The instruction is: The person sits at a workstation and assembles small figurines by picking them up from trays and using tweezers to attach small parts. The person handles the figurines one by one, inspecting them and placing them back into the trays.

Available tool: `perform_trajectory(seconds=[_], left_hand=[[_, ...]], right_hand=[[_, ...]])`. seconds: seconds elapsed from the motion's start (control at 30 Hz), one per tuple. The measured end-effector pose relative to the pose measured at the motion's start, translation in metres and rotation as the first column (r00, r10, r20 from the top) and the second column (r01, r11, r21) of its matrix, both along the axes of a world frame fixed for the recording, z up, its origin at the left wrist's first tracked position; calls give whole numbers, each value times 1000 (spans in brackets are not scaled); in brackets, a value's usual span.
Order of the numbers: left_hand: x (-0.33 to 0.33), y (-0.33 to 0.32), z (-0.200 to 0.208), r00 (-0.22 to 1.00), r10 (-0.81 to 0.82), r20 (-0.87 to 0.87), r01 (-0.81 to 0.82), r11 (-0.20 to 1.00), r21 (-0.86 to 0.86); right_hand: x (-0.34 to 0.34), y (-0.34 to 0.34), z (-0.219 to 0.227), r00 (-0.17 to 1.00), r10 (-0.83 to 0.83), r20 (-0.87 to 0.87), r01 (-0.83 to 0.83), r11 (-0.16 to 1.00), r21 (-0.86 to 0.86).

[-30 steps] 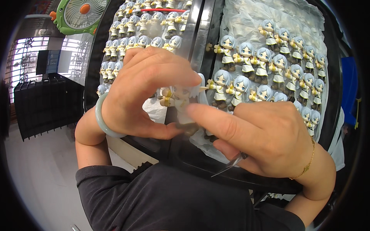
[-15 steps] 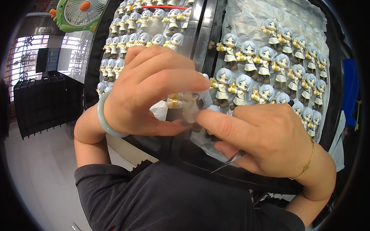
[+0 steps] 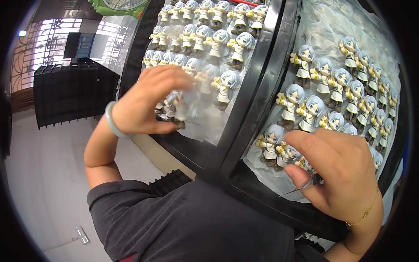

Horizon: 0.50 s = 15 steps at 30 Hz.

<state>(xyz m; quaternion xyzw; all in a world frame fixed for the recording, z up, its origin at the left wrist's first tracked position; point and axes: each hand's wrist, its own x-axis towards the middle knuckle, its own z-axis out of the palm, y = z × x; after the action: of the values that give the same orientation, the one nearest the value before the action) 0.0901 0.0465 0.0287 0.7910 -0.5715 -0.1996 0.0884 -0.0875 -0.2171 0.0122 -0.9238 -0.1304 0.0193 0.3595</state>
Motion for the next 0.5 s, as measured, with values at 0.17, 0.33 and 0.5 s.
perform_trajectory(seconds=[0.17, 0.33, 0.5], left_hand=[[-10, 13, -16, 990, 17, 140, -40, 986, 161], [-7, 11, -11, 995, 25, 96, -49, 964, 260], [8, -29, 25, 999, -28, -23, 31, 990, 139]], right_hand=[[-1, 0, -3, 1000, 6, -1, -6, 1000, 6], [-4, -1, 0, 998, 37, -57, -38, 999, -17], [-6, -8, -2, 984, 140, -108, -144, 989, -28]])
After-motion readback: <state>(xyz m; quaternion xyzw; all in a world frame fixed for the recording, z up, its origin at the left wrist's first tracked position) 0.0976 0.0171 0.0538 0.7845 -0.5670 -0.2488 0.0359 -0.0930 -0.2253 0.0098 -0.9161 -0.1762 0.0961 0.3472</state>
